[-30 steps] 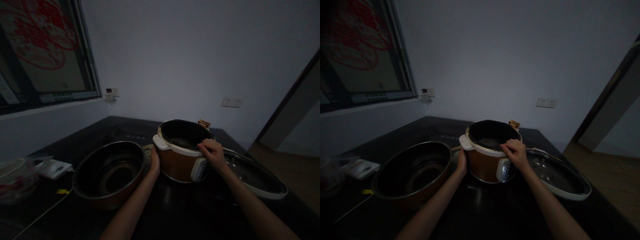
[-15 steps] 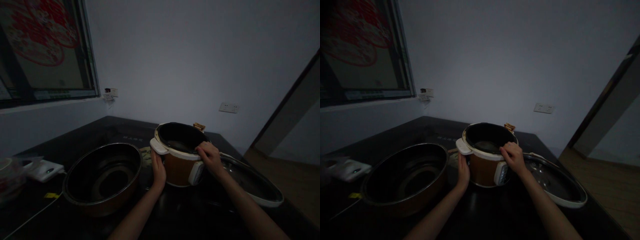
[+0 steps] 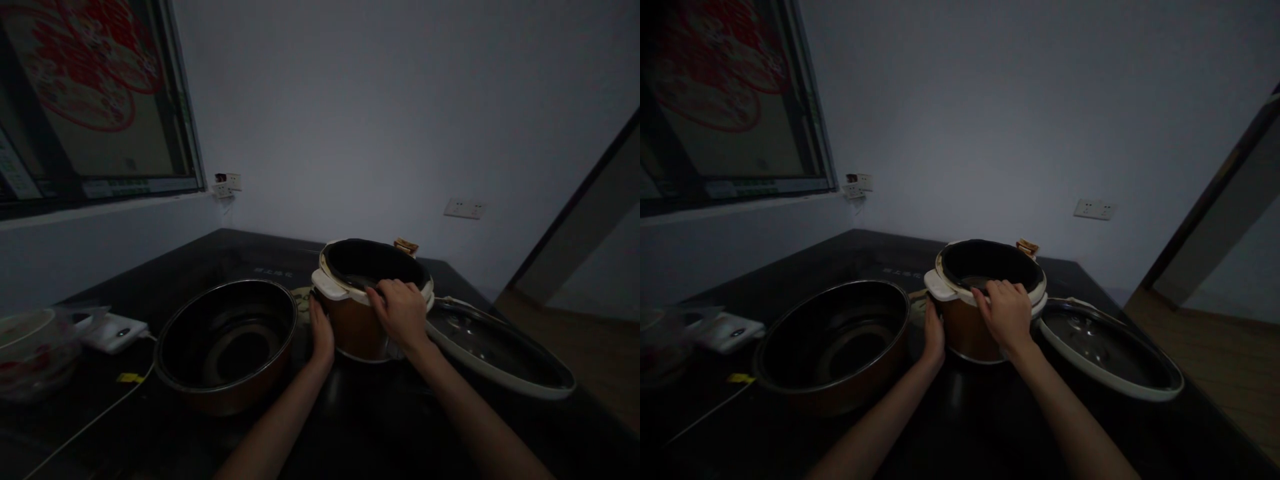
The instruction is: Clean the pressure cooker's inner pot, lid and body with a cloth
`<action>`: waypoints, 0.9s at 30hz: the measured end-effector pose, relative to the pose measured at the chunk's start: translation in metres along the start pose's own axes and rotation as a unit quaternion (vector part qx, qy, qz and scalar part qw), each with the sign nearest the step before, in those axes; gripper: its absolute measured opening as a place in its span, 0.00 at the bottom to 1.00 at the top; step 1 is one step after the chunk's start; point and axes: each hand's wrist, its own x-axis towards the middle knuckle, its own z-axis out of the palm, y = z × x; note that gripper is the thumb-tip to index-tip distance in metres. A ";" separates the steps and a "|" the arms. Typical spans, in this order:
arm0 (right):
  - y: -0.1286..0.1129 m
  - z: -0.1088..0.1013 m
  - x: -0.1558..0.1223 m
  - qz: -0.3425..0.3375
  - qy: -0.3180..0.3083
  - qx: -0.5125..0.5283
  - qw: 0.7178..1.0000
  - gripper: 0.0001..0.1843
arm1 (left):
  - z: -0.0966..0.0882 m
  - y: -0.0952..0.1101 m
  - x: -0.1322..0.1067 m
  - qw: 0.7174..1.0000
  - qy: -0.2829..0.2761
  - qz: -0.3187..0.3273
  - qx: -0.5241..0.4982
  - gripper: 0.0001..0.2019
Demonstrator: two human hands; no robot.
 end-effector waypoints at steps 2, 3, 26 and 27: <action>0.000 0.004 0.001 0.005 0.027 -0.001 1.000 0.20 | 0.003 0.015 -0.005 1.000 0.001 -0.010 -0.017 0.27; 0.002 0.006 0.001 0.006 0.037 0.007 0.999 0.20 | 0.004 0.023 -0.008 1.000 -0.003 -0.008 -0.029 0.27; 0.051 -0.007 -0.014 -0.041 0.076 0.223 0.971 0.16 | 0.002 0.042 -0.019 0.962 -0.046 0.268 0.033 0.26; 0.052 -0.006 -0.014 -0.039 0.076 0.225 0.971 0.16 | 0.002 0.041 -0.014 0.954 -0.047 0.295 0.036 0.27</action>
